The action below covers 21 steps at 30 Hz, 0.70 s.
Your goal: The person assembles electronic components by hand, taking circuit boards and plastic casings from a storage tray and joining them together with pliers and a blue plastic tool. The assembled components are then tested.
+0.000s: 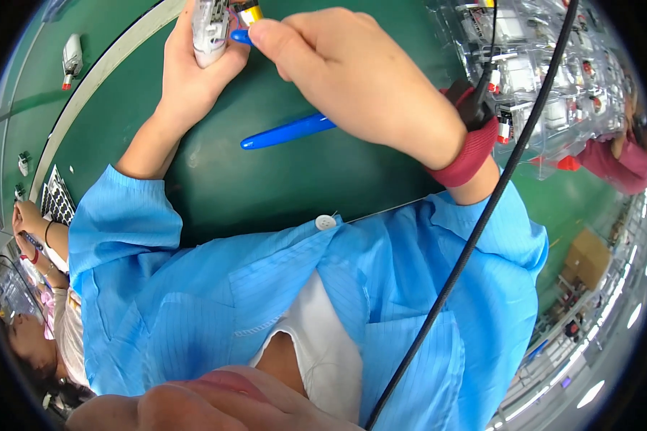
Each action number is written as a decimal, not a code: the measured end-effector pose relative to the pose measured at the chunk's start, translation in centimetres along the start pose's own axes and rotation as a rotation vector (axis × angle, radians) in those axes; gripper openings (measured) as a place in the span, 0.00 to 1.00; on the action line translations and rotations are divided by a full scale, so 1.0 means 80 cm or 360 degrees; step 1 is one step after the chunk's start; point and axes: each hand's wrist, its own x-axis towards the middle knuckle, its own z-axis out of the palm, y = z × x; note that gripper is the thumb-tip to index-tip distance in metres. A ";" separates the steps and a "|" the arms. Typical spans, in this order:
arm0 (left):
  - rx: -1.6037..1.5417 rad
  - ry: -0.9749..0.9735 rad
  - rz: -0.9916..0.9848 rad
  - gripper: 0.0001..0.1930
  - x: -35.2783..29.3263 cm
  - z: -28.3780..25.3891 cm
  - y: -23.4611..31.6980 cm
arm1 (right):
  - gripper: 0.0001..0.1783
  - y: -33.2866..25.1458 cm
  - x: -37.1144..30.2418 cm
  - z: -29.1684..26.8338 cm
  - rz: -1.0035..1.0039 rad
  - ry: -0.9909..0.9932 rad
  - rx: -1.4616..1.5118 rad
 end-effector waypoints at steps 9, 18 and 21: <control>0.0122 -0.0115 0.0135 0.22 -0.001 -0.003 0.000 | 0.29 -0.002 0.020 0.001 0.0117 -0.0204 0.0011; 0.1788 -0.0526 -0.0523 0.19 0.011 0.015 0.056 | 0.28 -0.017 0.021 -0.010 0.0553 -0.0436 0.0196; 0.0622 -0.0021 0.0033 0.18 -0.003 0.006 0.020 | 0.29 -0.012 0.021 -0.009 0.0536 -0.0466 -0.0008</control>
